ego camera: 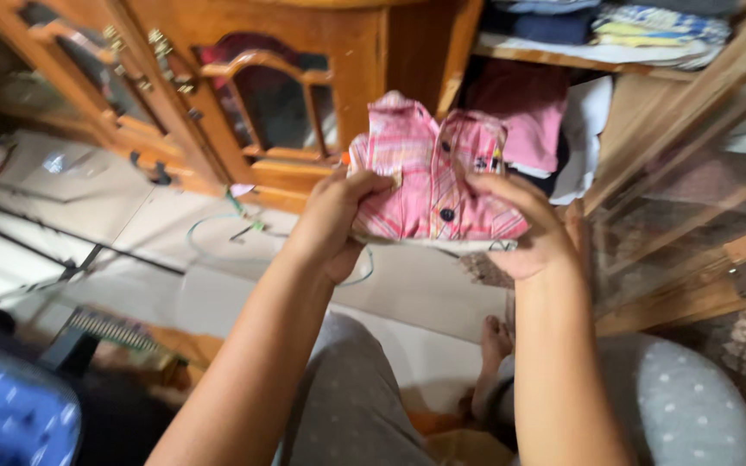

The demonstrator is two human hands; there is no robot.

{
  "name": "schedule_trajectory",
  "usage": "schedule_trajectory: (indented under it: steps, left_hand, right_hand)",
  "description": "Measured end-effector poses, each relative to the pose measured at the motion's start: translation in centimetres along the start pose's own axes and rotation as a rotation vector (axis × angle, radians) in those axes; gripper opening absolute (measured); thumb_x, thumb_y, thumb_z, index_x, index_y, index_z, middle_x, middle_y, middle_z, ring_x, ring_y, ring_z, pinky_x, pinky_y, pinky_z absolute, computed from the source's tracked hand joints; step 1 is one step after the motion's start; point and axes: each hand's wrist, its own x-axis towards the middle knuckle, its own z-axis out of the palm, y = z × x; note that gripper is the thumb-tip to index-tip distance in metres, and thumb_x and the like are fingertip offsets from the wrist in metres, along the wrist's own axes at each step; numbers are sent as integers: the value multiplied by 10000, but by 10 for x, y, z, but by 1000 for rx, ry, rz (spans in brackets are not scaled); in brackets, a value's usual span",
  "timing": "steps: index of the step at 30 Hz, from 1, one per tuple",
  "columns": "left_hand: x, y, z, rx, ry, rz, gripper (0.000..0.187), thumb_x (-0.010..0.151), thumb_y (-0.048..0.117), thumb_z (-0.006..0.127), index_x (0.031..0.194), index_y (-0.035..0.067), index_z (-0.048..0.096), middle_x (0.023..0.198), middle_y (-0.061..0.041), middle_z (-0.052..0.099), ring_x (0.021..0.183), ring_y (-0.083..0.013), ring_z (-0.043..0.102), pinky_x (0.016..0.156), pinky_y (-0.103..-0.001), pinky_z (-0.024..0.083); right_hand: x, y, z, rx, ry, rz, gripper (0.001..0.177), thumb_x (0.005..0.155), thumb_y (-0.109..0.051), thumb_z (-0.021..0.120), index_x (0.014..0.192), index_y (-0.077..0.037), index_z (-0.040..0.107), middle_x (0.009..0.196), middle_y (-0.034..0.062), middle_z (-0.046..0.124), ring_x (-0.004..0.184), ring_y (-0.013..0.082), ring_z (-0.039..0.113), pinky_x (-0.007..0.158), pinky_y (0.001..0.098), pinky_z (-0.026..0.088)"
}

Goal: The person unpacks a suitcase placed on the floor, removing folded clothes and a plastic-wrapped item one by one. They place each item into a nearby wooden cabinet, stacking them on a shelf.

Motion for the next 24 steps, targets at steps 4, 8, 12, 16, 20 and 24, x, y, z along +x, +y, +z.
schedule_trajectory:
  steps: [4, 8, 12, 16, 20, 24]
  left_hand:
    - [36, -13, 27, 52, -94, -30, 264, 876, 37, 618, 1134, -19, 635, 1011, -123, 730, 858, -217, 737, 806, -400, 622]
    - [74, -23, 57, -36, -145, -146, 359, 952, 243, 539, 1236, 41, 626, 1108, -83, 727, 963, -195, 720, 851, -372, 584]
    - [122, -43, 79, -244, -151, -155, 466, 954, 445, 430, 1201, 91, 607, 1141, -80, 734, 1043, -234, 704, 911, -440, 555]
    - [184, -78, 100, 22, -249, -18, 481, 982, 415, 436, 1184, 31, 643, 1202, -205, 700, 1111, -363, 666, 987, -551, 521]
    - [245, -92, 118, 1366, -24, 806, 610, 794, 306, 634, 1351, 64, 573, 1381, -200, 550, 1349, -379, 475, 1166, -478, 395]
    - [323, -70, 147, 1541, 114, 1355, 829, 770, 396, 705, 1435, -11, 421, 1490, -263, 434, 1408, -449, 372, 1118, -574, 316]
  right_hand:
    - [4, -23, -31, -91, 88, -191, 223, 930, -41, 667, 1131, 56, 667, 1128, 153, 729, 1071, 247, 722, 914, 421, 589]
    - [13, -59, -50, 6, 31, -186, 330, 941, -58, 639, 1231, 94, 671, 1173, 186, 727, 1043, 258, 710, 934, 397, 562]
    - [22, -92, -74, 66, 98, -332, 310, 959, -48, 606, 1228, 96, 657, 1223, 207, 706, 1090, 277, 705, 986, 413, 548]
    - [42, -127, -102, 29, 87, -490, 255, 1005, -76, 564, 1154, 116, 643, 1222, 246, 694, 1126, 324, 706, 1029, 486, 555]
    - [86, -184, -115, 127, 18, -476, 287, 1008, -100, 570, 1189, 109, 648, 1216, 241, 695, 1105, 335, 704, 1016, 517, 558]
    - [191, -260, -105, 88, -191, -469, 294, 1042, -80, 600, 1262, 111, 644, 1194, 202, 698, 1076, 292, 686, 986, 405, 541]
